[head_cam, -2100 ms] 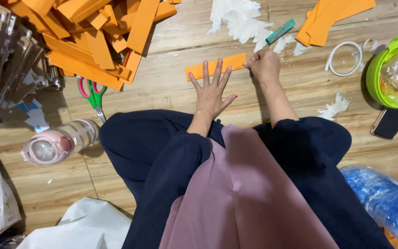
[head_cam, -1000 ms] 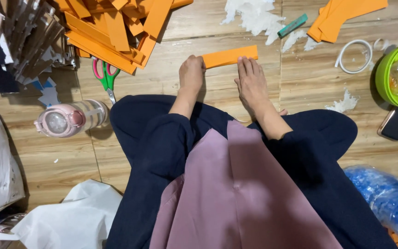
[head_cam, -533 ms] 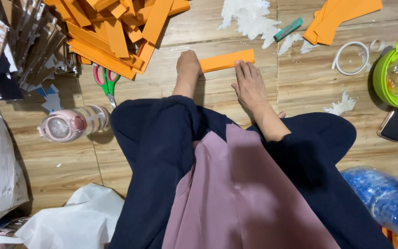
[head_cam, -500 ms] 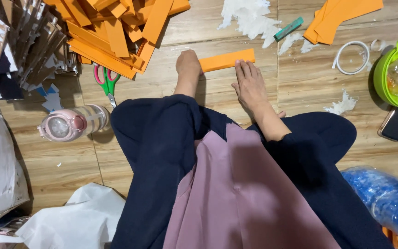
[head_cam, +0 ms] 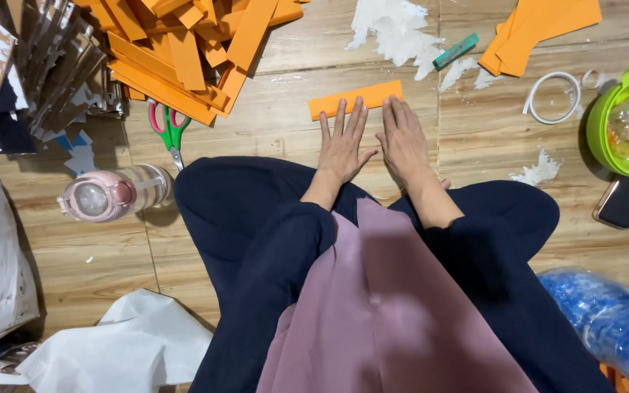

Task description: Folding orange paper strips and using a small tool to sharpen the creases while sitting on the floor.

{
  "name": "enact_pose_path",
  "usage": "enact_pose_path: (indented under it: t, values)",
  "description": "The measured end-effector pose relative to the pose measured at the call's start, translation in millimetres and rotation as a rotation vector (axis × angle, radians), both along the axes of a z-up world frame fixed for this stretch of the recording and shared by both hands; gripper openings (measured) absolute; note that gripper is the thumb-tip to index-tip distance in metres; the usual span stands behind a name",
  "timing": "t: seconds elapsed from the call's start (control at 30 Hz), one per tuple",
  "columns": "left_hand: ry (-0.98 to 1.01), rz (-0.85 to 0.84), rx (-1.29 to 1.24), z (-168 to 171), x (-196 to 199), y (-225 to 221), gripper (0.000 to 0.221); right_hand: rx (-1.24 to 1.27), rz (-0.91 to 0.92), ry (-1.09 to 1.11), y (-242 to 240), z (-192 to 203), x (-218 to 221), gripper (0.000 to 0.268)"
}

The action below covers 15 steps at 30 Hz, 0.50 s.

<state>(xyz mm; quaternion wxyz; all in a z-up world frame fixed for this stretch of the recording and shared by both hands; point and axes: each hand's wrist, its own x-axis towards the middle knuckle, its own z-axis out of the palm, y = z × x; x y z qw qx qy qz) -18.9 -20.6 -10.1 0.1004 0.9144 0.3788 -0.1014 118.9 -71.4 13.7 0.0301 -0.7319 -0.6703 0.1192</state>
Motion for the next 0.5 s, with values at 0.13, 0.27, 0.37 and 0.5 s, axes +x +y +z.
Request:
enact_pose_path:
  t: [0.13,0.27,0.37,0.5]
  values:
    - [-0.261,0.008,0.296,-39.8,-3.1,9.5,0.064,0.064,-0.039,0.043,2.9,-8.4,3.0,0.055]
    - [-0.402,-0.168,0.777,-68.7,7.4,39.8,0.035,0.246,0.009,0.002,7.6,-5.0,6.5,0.046]
    - [-0.308,-0.424,0.817,-97.7,20.8,68.4,0.031,0.267,-0.001,-0.144,8.7,-9.5,9.6,0.047]
    - [-0.362,-0.478,0.805,-46.4,15.7,79.5,0.016,0.298,0.005,-0.163,14.9,-21.1,17.8,0.045]
